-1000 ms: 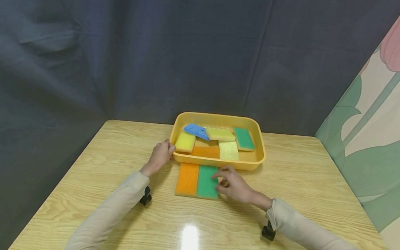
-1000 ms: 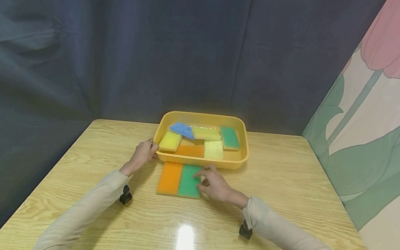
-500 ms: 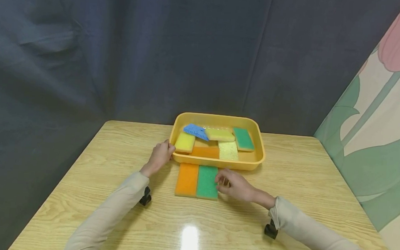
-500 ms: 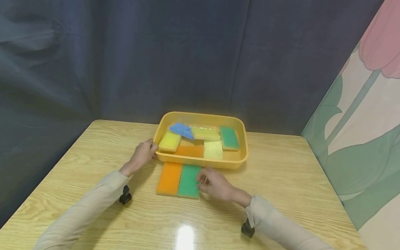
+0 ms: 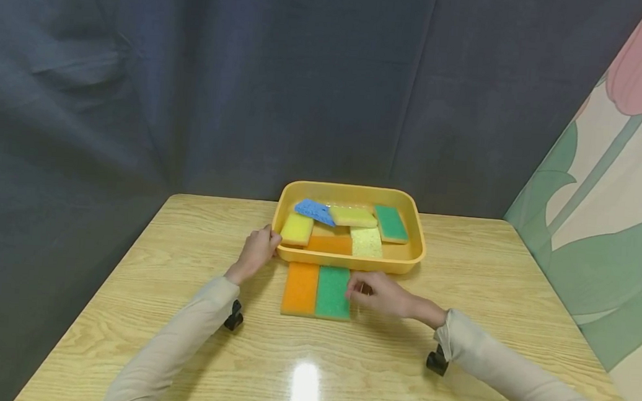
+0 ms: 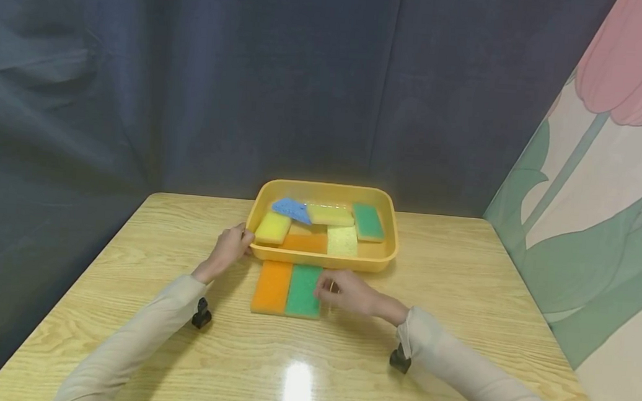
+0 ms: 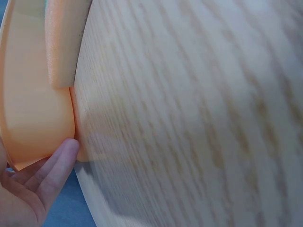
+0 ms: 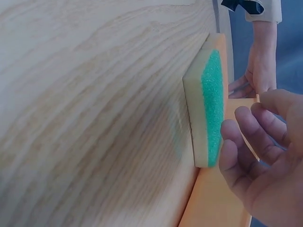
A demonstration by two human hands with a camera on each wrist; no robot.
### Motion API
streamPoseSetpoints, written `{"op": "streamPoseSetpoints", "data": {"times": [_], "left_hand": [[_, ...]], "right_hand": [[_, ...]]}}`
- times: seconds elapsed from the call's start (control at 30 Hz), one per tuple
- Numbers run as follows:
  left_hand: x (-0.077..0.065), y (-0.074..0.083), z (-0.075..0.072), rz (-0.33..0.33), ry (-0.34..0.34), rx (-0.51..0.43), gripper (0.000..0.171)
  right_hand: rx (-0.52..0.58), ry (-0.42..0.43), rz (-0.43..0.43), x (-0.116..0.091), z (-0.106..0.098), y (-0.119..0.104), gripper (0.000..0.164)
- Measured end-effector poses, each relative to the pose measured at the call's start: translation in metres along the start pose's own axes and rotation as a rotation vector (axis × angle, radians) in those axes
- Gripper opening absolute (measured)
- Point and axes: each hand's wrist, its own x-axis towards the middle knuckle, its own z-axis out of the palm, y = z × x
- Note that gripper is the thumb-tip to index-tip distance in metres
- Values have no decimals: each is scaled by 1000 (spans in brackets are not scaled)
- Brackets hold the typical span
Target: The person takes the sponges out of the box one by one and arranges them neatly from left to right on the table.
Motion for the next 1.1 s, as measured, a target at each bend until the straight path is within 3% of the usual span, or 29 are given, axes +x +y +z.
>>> {"op": "streamPoseSetpoints", "data": {"times": [0.2, 0.73, 0.87, 1.1], "left_hand": [[0, 0, 1, -7, 3, 4, 19], [0, 3, 0, -10, 2, 12, 19], [1, 2, 0, -11, 5, 15, 19], [1, 2, 0, -12, 1, 11, 19]], "right_hand": [[5, 34, -41, 1, -2, -1, 12], [20, 125, -43, 3, -3, 4, 19], [10, 202, -24, 6, -4, 3, 22], [-50, 417, -50, 14, -8, -7, 27]]}}
